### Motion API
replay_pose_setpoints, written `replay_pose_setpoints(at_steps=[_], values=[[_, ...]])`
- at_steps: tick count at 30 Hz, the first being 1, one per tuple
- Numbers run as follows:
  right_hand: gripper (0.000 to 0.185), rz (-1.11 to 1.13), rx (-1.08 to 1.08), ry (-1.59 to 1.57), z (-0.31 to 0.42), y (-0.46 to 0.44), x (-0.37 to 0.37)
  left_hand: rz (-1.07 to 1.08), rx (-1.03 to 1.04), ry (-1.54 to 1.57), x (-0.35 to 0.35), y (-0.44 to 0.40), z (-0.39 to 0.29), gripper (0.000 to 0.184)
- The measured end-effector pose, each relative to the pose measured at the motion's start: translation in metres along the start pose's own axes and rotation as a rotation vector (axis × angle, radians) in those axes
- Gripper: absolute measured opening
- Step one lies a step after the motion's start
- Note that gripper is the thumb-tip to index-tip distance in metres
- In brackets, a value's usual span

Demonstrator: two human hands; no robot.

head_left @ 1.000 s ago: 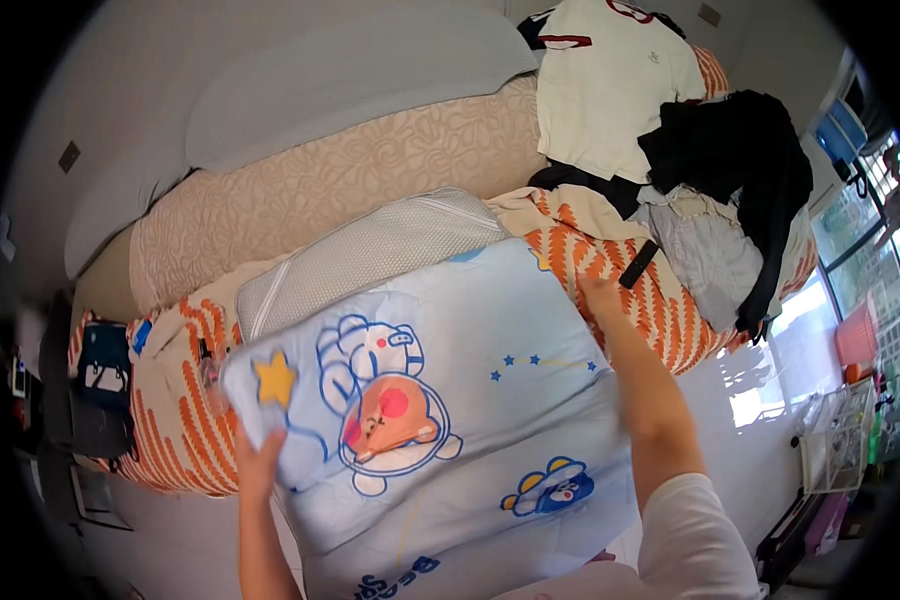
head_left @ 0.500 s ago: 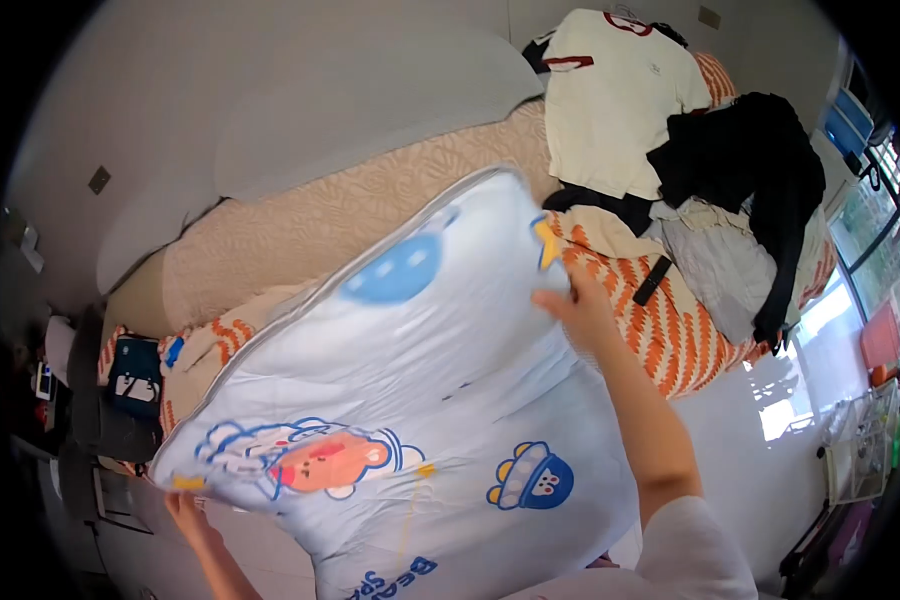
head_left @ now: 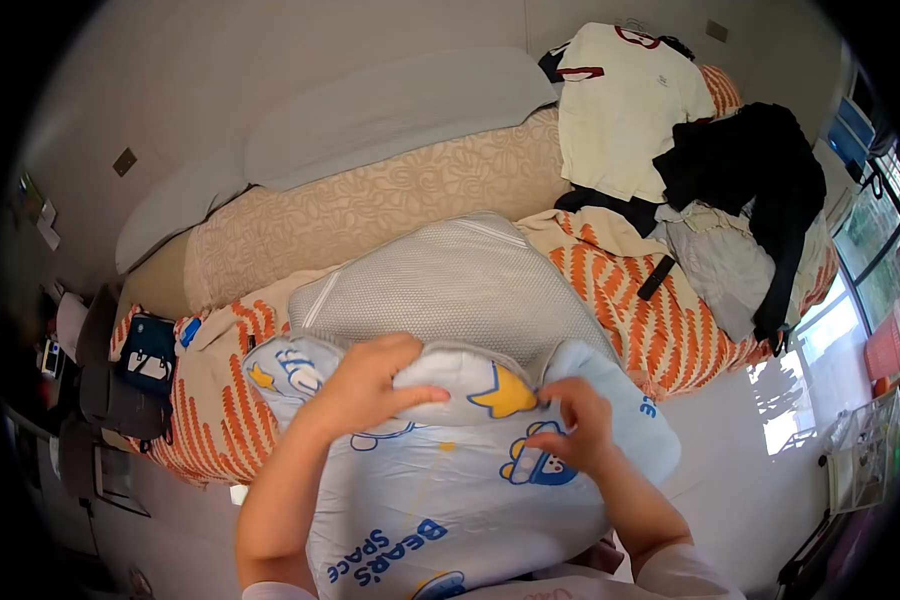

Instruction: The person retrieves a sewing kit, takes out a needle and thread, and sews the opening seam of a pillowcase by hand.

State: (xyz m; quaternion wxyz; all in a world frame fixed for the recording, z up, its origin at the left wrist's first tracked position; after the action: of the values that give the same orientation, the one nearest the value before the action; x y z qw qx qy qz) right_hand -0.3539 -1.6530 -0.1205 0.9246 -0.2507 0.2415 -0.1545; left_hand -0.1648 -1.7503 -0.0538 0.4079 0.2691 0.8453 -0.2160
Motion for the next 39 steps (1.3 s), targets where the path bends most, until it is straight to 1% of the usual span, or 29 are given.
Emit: replay_pose_setpoints(at_steps=[3,4,6,7,9,10,13,14,17,20,21,23,26,27,29,30,32,33,35,36,37,38,39], values=[[0.045,0.056,-0.088,-0.064,0.034,-0.039,0.0,-0.115,0.227,-0.08,0.0,0.022,-0.044,0.035],[0.042,0.095,-0.128,-0.055,0.039,-0.045,0.006,-0.182,0.244,-0.044,-0.003,0.028,-0.052,0.035],[0.04,0.23,-0.247,0.051,0.043,-0.043,0.03,-0.373,0.228,-0.091,-0.013,0.043,-0.05,0.038],[0.038,0.221,-0.198,0.052,0.044,-0.043,0.032,-0.472,0.22,-0.12,-0.021,0.052,-0.049,0.04],[0.036,0.2,-0.1,0.058,0.049,-0.039,0.033,-0.444,0.061,0.001,-0.025,0.063,-0.036,0.044],[0.037,0.189,-0.074,0.012,0.048,-0.035,0.034,-0.427,-0.017,0.064,-0.026,0.068,-0.028,0.046],[0.04,0.18,-0.019,-0.097,0.045,-0.023,0.033,-0.348,0.119,-0.309,-0.011,0.075,-0.044,0.051],[0.04,0.184,-0.018,-0.121,0.045,-0.02,0.032,-0.341,0.035,-0.242,-0.002,0.08,-0.03,0.043],[0.036,0.161,-0.045,-0.144,0.054,-0.01,0.032,-0.393,0.247,-0.295,0.008,0.082,-0.043,0.035],[0.034,0.153,-0.102,-0.176,0.064,-0.01,0.025,-0.172,0.16,-0.245,0.022,0.088,-0.033,0.029],[0.034,0.156,-0.125,-0.192,0.067,-0.012,0.022,-0.183,0.154,-0.157,0.022,0.091,-0.031,0.03],[0.033,0.199,-0.08,-0.176,0.061,-0.017,0.02,-0.202,0.142,0.017,0.024,0.096,-0.025,0.031],[0.032,0.243,-0.02,-0.13,0.049,-0.007,0.028,-0.206,-0.114,0.199,0.022,0.087,-0.024,0.033],[0.032,0.254,-0.001,-0.111,0.044,-0.001,0.031,-0.293,-0.003,0.072,0.013,0.083,-0.034,0.033],[0.025,0.32,0.018,-0.145,0.041,0.008,0.038,-0.461,0.207,-0.176,0.001,0.085,-0.056,0.033],[0.022,0.352,0.023,-0.163,0.041,0.011,0.042,-0.418,0.038,-0.012,0.008,0.084,-0.037,0.032],[0.015,0.23,0.252,-0.367,0.022,0.003,0.032,-0.324,-0.298,0.311,0.035,0.093,0.005,0.029],[0.013,0.167,0.369,-0.466,0.01,-0.001,0.025,-0.315,-0.368,0.415,0.046,0.099,0.018,0.027],[0.021,-0.023,0.354,-0.436,-0.01,-0.026,-0.016,-0.296,-0.501,0.626,0.07,0.109,0.045,0.025],[0.026,-0.148,0.382,-0.409,-0.023,-0.042,-0.039,-0.298,-0.449,0.612,0.074,0.11,0.047,0.027],[0.028,-0.175,0.315,-0.356,-0.031,-0.064,-0.061,-0.299,-0.397,0.6,0.078,0.113,0.049,0.028],[0.029,-0.345,0.257,-0.348,-0.041,-0.085,-0.087,-0.299,-0.347,0.59,0.081,0.116,0.047,0.03],[0.039,-0.463,0.229,-0.267,-0.034,-0.111,-0.106,-0.308,-0.28,0.478,0.077,0.117,0.038,0.032]])
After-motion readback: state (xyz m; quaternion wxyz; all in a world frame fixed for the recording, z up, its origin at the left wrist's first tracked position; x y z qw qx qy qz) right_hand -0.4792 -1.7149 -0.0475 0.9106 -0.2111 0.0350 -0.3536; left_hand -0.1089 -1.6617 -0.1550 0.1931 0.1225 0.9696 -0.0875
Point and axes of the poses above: each hand's wrist, its own y-axis away from the middle knuckle, its own x-axis out of the palm, z = x × y, the point moved 10 cm from there along -y, towards the middle knuckle, and after that the axes turned 7 degrees about -z, right-handed, at the moved point
